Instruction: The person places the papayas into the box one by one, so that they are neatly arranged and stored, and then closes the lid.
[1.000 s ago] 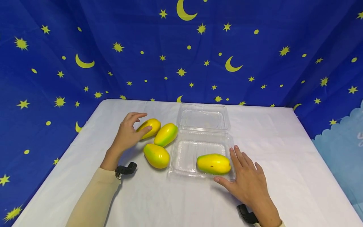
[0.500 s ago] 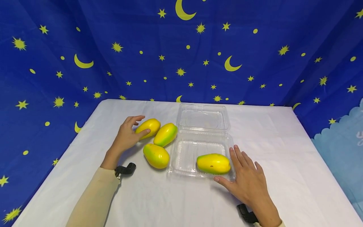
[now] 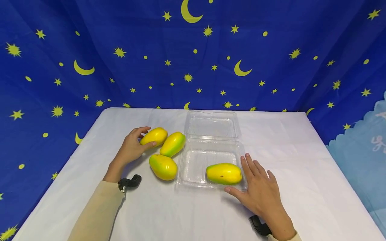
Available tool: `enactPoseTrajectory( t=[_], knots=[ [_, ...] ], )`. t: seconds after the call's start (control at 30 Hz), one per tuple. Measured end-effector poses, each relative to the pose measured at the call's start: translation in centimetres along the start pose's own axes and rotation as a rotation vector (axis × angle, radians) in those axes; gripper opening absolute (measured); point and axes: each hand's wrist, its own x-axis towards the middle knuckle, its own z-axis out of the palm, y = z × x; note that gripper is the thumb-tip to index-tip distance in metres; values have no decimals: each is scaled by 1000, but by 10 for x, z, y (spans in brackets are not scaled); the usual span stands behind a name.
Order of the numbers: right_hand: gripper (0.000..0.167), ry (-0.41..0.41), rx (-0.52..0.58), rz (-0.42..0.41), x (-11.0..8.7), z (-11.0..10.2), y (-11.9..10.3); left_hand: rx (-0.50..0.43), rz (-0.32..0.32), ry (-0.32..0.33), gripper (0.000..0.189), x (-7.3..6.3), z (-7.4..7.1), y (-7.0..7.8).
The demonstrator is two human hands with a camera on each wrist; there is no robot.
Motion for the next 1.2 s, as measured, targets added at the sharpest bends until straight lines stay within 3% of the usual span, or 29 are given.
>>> enactPoseTrajectory(
  t=[0.53, 1.2],
  knots=[
    [114, 13, -2, -6, 0, -1, 0, -7, -55, -63, 74, 0, 1, 1],
    [113, 20, 5, -6, -1, 0, 1, -68, -171, 9, 80, 1, 0, 1]
  ],
)
